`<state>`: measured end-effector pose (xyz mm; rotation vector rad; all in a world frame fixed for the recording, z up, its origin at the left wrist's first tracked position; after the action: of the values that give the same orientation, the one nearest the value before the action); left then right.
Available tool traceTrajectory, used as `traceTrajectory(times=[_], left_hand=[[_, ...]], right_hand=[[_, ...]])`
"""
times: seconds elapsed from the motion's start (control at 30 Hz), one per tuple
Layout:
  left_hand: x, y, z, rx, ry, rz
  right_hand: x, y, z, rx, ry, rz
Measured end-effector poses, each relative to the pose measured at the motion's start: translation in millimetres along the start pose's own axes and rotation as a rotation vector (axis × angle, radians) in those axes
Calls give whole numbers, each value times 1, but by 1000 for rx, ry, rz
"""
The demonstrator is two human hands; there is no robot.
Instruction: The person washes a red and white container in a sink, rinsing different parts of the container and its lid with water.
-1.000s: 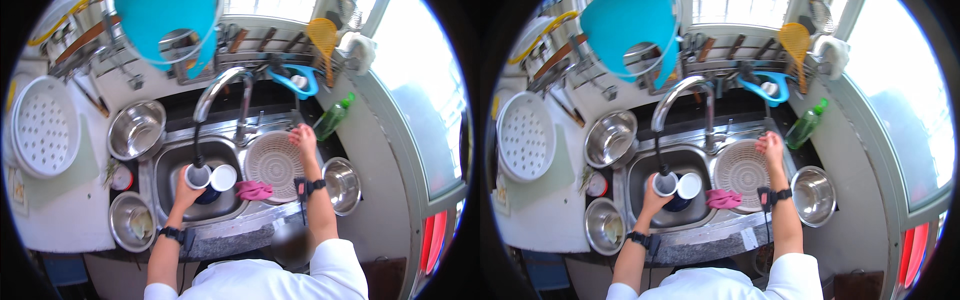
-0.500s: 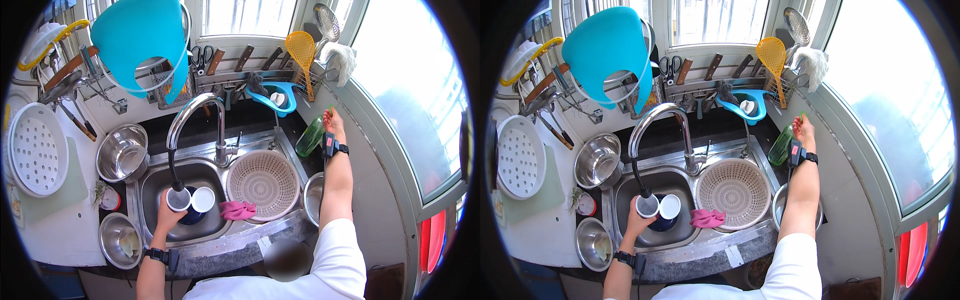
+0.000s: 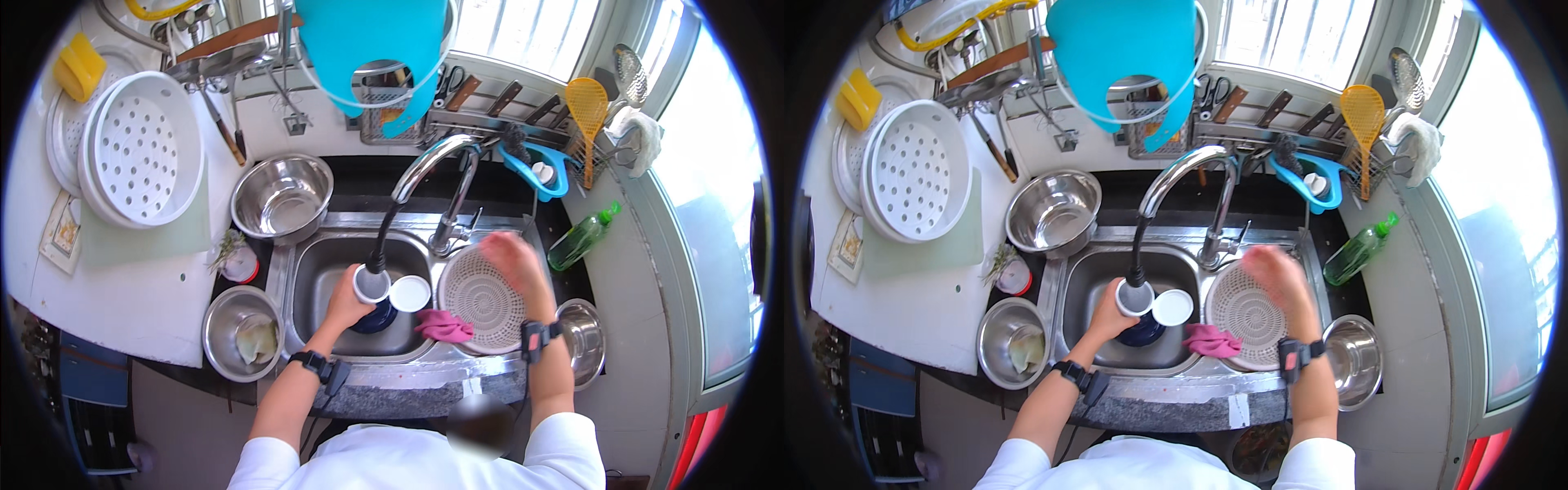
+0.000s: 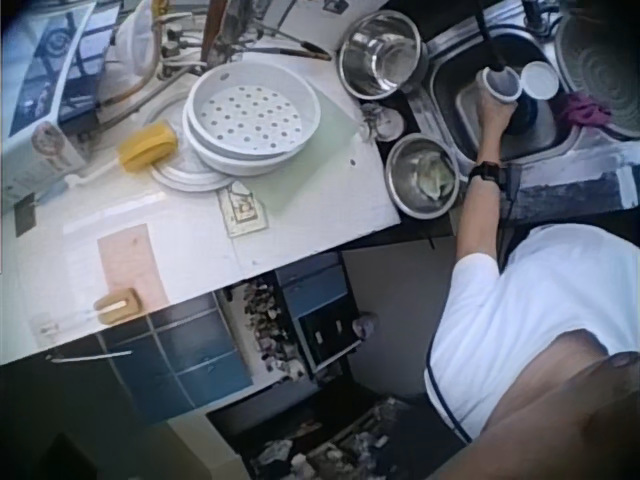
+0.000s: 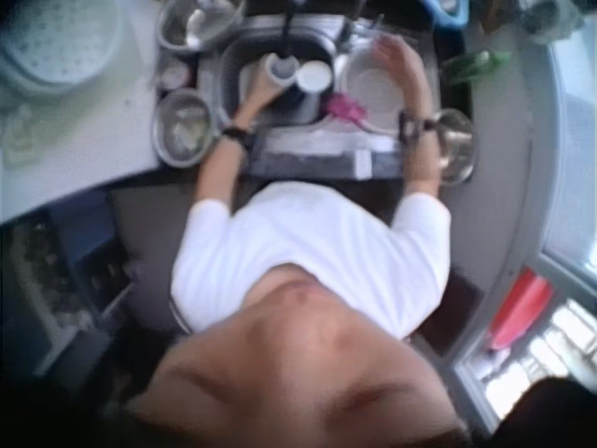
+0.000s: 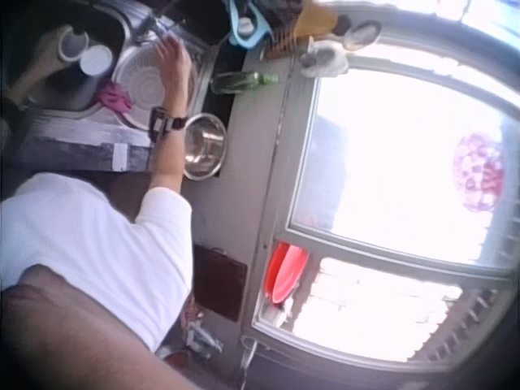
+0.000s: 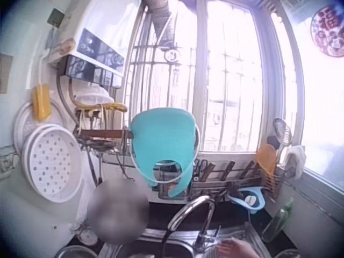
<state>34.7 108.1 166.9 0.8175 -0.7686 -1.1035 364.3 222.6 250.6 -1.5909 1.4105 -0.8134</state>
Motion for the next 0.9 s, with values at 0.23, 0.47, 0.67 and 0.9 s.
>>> traceTrajectory(times=[0.23, 0.47, 0.67, 0.9], left_hand=[[-1, -6, 8, -91, 87, -45], [6, 5, 19, -23, 126, -34], [-1, 6, 7, -112, 43, 13], [-4, 1, -7, -89, 14, 40]], right_hand=[[35, 192, -152, -176, -57, -628], [22, 234, -153, -388, -125, -589], [17, 233, -144, 77, -177, -350], [11, 214, -149, 726, -301, -30]])
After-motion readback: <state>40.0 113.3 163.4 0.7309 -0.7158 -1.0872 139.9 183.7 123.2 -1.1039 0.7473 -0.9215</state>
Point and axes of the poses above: each hand's wrist, its own x-axis away from the middle knuckle, its own z-axis out of the back of the hand, y = z × x, the point moved 6 cm from there along -x, towards the middle knuckle, and after that the axes turned 15 degrees about z, right-handed, at the moved point
